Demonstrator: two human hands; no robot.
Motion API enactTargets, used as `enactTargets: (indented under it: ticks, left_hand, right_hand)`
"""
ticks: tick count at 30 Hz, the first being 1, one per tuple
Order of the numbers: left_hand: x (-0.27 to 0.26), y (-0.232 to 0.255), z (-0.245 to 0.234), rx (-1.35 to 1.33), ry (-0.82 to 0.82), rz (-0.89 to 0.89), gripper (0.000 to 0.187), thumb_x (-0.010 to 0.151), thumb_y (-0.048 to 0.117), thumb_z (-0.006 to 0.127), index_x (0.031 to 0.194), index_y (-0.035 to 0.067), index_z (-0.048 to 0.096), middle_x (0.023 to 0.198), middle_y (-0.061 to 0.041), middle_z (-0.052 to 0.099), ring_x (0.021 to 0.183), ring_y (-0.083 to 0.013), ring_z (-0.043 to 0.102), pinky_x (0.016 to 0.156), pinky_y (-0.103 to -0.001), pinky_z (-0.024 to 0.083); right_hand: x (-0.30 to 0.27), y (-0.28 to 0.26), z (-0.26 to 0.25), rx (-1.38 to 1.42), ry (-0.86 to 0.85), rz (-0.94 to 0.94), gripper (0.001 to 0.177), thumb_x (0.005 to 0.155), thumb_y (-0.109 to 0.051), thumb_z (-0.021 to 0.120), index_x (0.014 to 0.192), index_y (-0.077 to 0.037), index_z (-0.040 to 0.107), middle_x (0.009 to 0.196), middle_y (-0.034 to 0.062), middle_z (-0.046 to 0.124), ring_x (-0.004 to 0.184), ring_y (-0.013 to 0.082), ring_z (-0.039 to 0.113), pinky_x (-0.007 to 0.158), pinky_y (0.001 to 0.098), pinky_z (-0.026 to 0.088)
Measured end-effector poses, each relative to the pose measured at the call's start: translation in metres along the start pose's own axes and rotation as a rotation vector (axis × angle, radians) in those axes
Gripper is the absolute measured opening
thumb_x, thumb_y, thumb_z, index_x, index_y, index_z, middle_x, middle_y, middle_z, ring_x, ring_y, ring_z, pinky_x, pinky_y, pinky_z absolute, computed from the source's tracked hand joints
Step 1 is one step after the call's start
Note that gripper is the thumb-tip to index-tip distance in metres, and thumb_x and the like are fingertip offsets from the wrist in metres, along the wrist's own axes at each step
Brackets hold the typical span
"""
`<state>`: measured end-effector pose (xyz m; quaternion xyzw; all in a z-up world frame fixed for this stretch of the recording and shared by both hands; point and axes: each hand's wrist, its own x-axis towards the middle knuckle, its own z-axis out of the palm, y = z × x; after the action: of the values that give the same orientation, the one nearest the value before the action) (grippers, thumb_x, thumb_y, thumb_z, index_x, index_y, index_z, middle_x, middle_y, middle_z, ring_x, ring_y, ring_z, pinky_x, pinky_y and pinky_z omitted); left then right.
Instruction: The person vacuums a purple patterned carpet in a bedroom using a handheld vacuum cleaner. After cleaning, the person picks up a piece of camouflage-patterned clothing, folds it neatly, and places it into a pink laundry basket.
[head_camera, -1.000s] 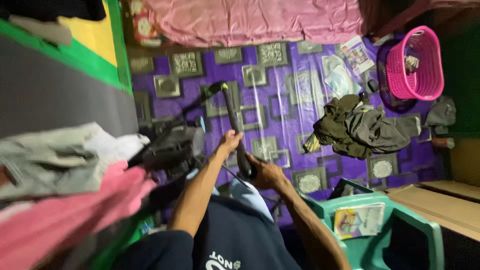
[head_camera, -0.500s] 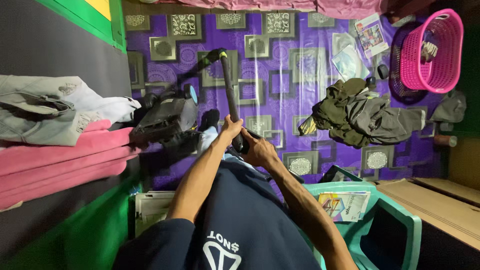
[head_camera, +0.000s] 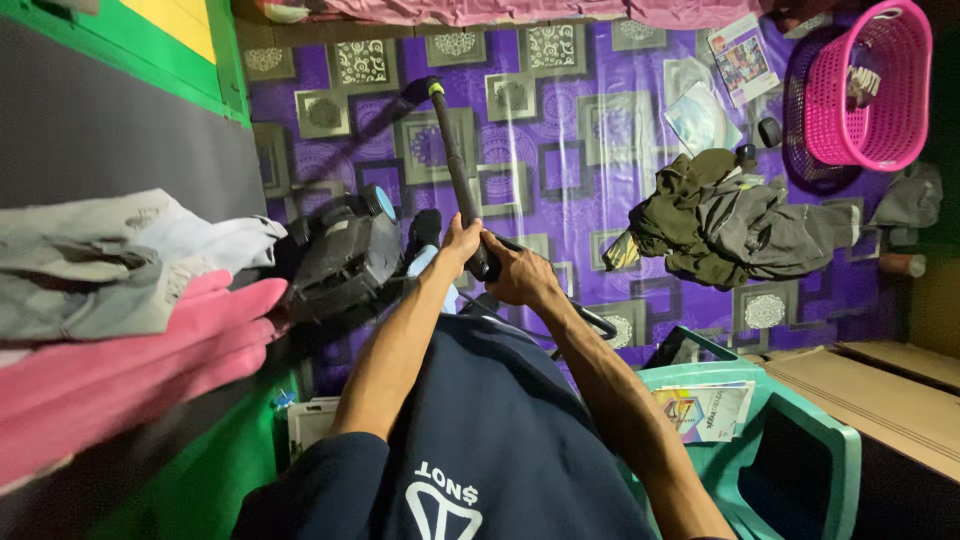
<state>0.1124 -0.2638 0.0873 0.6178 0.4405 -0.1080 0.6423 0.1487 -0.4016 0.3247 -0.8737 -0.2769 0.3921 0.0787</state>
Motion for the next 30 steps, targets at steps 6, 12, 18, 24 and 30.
enactTargets:
  ticks: [6,12,18,24,30]
  left_hand:
    - [0.032,0.037,-0.036,-0.034,-0.015,-0.034,0.078,0.095,0.043,0.06,0.159,0.008,0.031,0.151,-0.019,0.051,0.138,-0.0306,0.052,0.11,-0.041,0.043]
    - [0.078,0.065,-0.068,-0.05,-0.049,-0.034,0.078,0.097,0.045,0.058,0.16,0.008,0.03,0.158,-0.019,0.044,0.144,-0.0313,0.045,0.114,-0.041,0.039]
    - [0.115,0.09,-0.084,-0.09,-0.043,-0.045,0.08,0.095,0.046,0.059,0.16,0.011,0.028,0.161,-0.017,0.038,0.146,-0.0309,0.041,0.116,-0.04,0.037]
    - [0.136,0.105,-0.092,0.027,0.002,0.011,0.079,0.097,0.049,0.059,0.159,0.008,0.032,0.163,-0.018,0.036,0.149,-0.0319,0.037,0.118,-0.04,0.034]
    - [0.117,0.11,-0.094,-0.048,-0.038,-0.034,0.081,0.093,0.048,0.06,0.157,0.007,0.034,0.157,-0.019,0.045,0.142,-0.0328,0.048,0.112,-0.041,0.042]
  right_hand:
    - [0.044,-0.033,-0.031,0.002,-0.012,0.04,0.1,0.073,-0.031,0.073,0.16,-0.042,0.025,0.122,0.0188,0.07,0.108,0.0422,0.069,0.096,0.0516,0.056]
    - [0.09,-0.065,-0.06,0.009,-0.022,0.048,0.099,0.075,-0.032,0.071,0.161,-0.042,0.023,0.124,0.0168,0.07,0.109,0.0412,0.069,0.096,0.0509,0.056]
    - [0.127,-0.084,-0.086,-0.022,-0.048,0.078,0.103,0.075,-0.036,0.075,0.161,-0.043,0.019,0.127,0.018,0.067,0.113,0.04,0.068,0.097,0.0506,0.055]
    - [0.15,-0.087,-0.094,0.002,-0.018,0.048,0.104,0.073,-0.035,0.075,0.161,-0.041,0.02,0.129,0.016,0.069,0.114,0.0404,0.068,0.099,0.0505,0.055]
    - [0.142,-0.088,-0.094,-0.019,-0.037,0.059,0.104,0.073,-0.035,0.075,0.161,-0.041,0.019,0.123,0.0181,0.07,0.11,0.0409,0.069,0.097,0.05,0.056]
